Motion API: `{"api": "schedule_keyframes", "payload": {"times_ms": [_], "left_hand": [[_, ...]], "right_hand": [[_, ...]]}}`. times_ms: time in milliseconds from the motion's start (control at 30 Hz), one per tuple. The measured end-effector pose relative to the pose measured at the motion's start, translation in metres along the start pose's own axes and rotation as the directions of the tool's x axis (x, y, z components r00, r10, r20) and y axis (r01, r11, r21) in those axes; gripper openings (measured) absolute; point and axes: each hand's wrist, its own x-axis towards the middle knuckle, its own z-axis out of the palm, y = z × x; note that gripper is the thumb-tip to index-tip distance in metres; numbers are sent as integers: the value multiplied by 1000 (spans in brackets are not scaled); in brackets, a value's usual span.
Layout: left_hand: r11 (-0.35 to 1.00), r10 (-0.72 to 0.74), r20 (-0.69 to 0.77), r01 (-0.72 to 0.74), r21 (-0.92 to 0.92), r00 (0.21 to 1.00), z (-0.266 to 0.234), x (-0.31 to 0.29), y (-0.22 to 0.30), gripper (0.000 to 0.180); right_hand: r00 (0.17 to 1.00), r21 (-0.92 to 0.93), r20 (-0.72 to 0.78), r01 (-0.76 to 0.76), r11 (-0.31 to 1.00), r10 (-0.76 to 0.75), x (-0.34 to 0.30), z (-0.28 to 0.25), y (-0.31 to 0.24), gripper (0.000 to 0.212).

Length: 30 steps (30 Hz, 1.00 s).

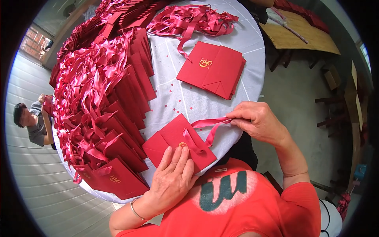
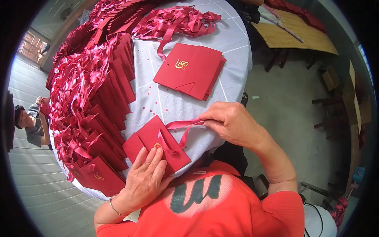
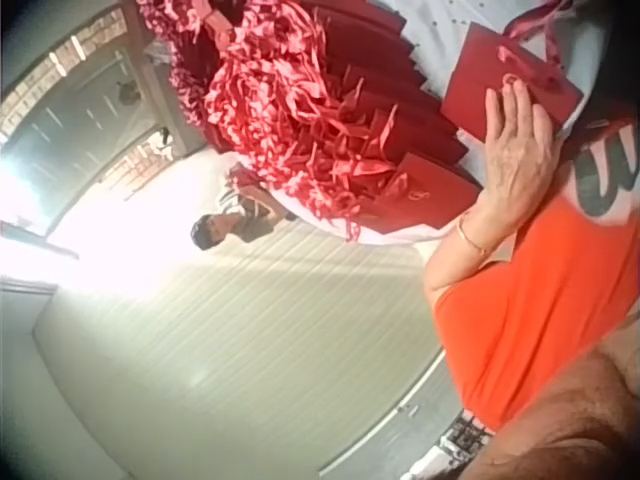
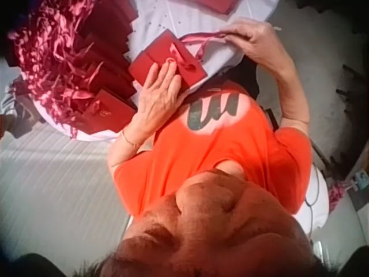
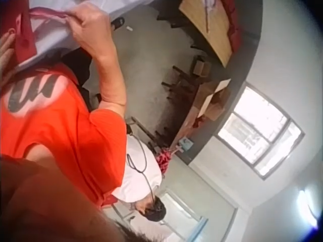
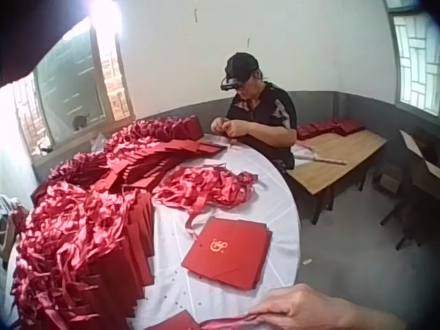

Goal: The person assembles gift bags by attaching ribbon handles into the slots of the bags by hand and stacks the finished bags on the table.

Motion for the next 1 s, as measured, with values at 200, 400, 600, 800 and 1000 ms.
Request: {"api": "schedule_keyframes", "payload": {"times_ms": [200,400,600,800,1000], "left_hand": [[996,90,88,-92,15,992,-18,7,2,49],[998,56,-26,-56,-27,998,-4,14,0,64],[991,131,-224,-119,67,966,19,5,-8,57],[991,126,-250,-109,80,960,21,6,-5,49],[991,122,-285,-103,80,951,24,6,-3,46]], "right_hand": [[1000,103,9,12,995,-13,3,-13,1,17],[997,83,64,-44,996,39,7,-7,10,15],[995,70,44,-92,993,89,8,-5,12,14],[986,70,60,-161,984,157,14,-11,19,14],[909,126,193,-398,909,371,22,-24,20,13]]}}
